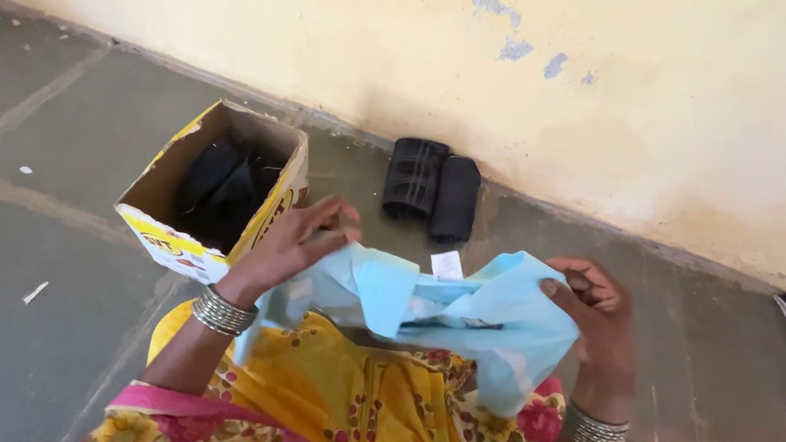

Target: The person sits on the floor and folds several pieces of clothing, including dark pants, a light blue t-shirt, and a dark hoodie, placing each folded item into a neat pile.

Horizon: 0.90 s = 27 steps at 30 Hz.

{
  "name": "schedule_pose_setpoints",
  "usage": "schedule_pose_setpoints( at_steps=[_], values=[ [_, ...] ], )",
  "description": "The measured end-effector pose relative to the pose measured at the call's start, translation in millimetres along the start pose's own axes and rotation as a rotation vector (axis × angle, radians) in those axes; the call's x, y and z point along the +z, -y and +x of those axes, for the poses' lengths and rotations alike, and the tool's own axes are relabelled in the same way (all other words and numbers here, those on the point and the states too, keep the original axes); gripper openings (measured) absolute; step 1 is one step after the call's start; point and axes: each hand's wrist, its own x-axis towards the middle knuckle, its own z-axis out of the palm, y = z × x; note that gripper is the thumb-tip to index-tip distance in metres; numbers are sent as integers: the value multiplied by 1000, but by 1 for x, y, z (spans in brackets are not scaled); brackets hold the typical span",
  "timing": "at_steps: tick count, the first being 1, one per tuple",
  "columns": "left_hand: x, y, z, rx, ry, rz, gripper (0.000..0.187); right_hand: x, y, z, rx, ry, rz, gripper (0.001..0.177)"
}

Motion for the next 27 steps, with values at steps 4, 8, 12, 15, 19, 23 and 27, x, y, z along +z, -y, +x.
schedule_pose_setpoints(
  at_steps=[4, 8, 12, 15, 19, 23, 27],
  values=[
    [-10, -6, -12, 36, 252, -101, 48, -11, 17, -15, -11, -39, -67, 25],
    [5, 6, -21, 47, 323, -177, 52, -16, 42, -34, -1, -75, -133, 28],
    [31, 4, -27, 176, 331, -195, 48, -14, 71, -48, -91, -95, -233, 32],
    [40, -5, -33, 141, 392, -145, 43, -18, 88, -58, -184, -4, -334, 33],
    [29, 15, -35, 276, 493, -196, 37, -37, 87, -61, -275, 178, -293, 37],
    [33, 89, -7, -126, 206, -726, 23, -31, 32, -36, -114, -39, -143, 32],
    [88, 162, -5, 125, 129, -565, 43, 15, -55, 30, 134, 27, -262, 31]
  ],
)
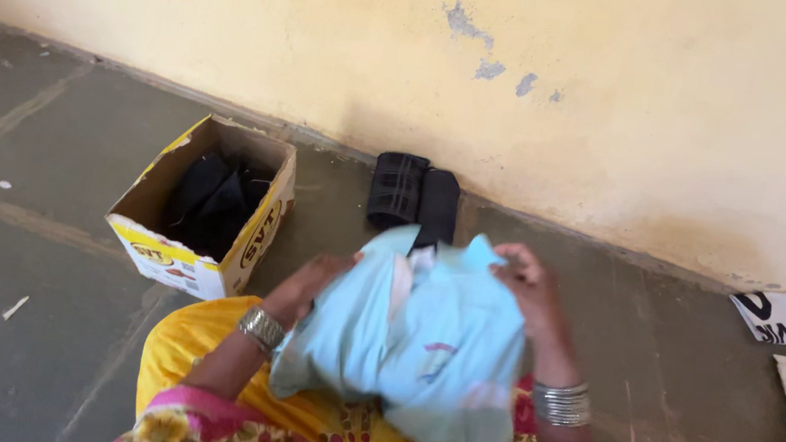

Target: The person sits on the floor and folds several pieces of clothing, including dark pants, a light blue t-shirt, and a dark hoodie, placing each folded item into a neat pile.

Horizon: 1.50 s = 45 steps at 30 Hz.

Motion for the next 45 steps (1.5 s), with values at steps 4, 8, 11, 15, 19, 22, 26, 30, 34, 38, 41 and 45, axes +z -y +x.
schedule_pose_setpoints(
  at_steps=[4, 8, 11, 15, 19, 22, 26, 30, 34, 38, 41, 45],
  values=[
    [-6, 18, -24, 366, -16, 594, 56, 30, -42, -16, 28, -69, -156, 21],
    [12, -28, 1, -562, -287, -13, 58, 42, -36, -23, -52, -107, -149, 20],
    [24, -79, 13, -512, -269, -149, 59, 53, -7, -21, -202, -251, -220, 22],
    [68, -103, 30, -442, -239, -298, 58, 83, 29, -35, -279, -312, -331, 24],
    [113, -101, 27, -198, -148, -407, 56, 127, 43, -59, -464, -192, -138, 29],
    [110, -112, 21, -171, -16, -536, 55, 121, 47, -61, -339, -180, 22, 29],
    [105, -144, 20, -226, 87, -342, 59, 105, 46, -62, -405, -104, 113, 29],
    [110, -182, 26, 96, -141, 512, 71, 98, 40, -62, -442, -40, 130, 29],
    [100, -215, 40, 709, -287, 1143, 96, 81, 40, -62, -442, 132, 162, 32],
    [85, -222, 66, 233, 283, 514, 78, 71, 42, -64, -427, 187, 225, 34],
    [84, -227, 82, 96, 280, 550, 61, 69, 40, -59, -402, 141, 286, 30],
    [75, -255, 104, 37, 247, 965, 53, 66, 24, -60, -382, 101, 215, 27]
  ],
)
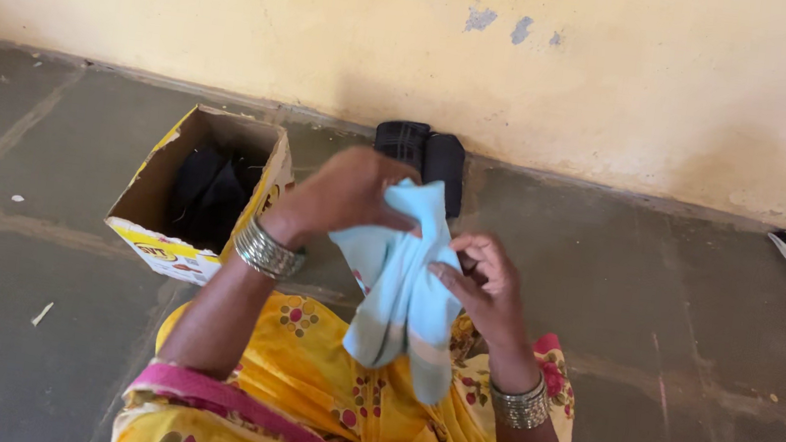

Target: The person sits on the floor and folds several pieces of clothing, including dark pants, a light blue t-shirt, and a dark hoodie, placing each folded item into a neat pile.

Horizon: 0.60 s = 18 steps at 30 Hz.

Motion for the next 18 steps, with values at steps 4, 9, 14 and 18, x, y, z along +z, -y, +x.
schedule_pose_setpoints(
  at_steps=[4, 9, 14, 18],
  values=[
    [-35, -19, 20, 63, -41, 192, 49, -1, -16, -16, -67, 77, -146, 25],
    [-66, -40, 36, 142, -131, 322, 44, -11, -22, -24, 88, 139, -227, 13],
    [-86, -50, 45, 60, -174, 419, 40, -9, -10, -27, 52, 11, -572, 17],
    [-91, -57, 46, 147, -206, 417, 39, 0, -4, -31, 146, -79, -668, 30]
  ],
)
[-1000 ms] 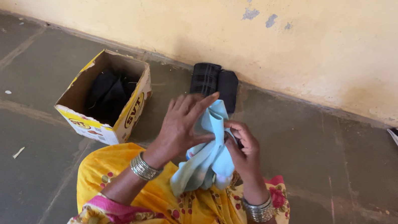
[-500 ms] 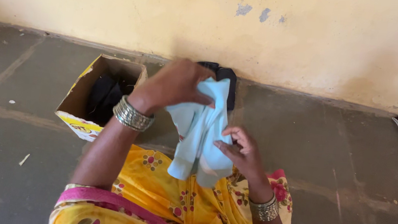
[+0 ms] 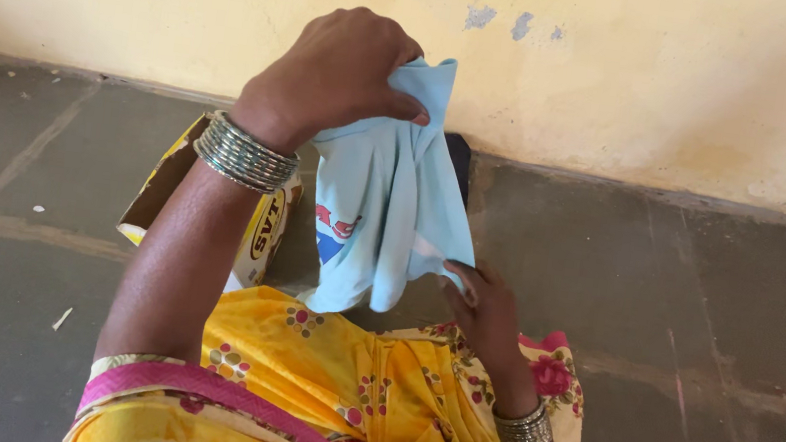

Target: The person sits on the floor and folds several pieces of clothing, including dark pants, a light blue t-shirt, and a dark hoodie, placing each folded item into a neat pile.

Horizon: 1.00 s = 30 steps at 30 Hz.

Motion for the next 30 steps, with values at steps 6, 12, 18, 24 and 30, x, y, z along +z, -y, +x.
schedule_pose_setpoints(
  at_steps=[6, 12, 18, 24, 30],
  values=[
    [-13, -13, -2, 27, 112, -168, 40, 17, -3, 14, -238, 12, 101, 55],
    [-15, -19, -5, -13, 166, -195, 39, 41, -2, 28, -265, 199, 302, 51],
    [-12, 5, -8, -118, 154, -86, 46, 34, -4, 17, -38, 344, 514, 28],
    [-7, 36, -16, -181, 140, -139, 49, -9, -30, 7, 195, 139, 511, 17],
    [5, 56, -16, -283, 172, -173, 51, -57, -46, 5, 2, 40, 437, 14]
  ],
)
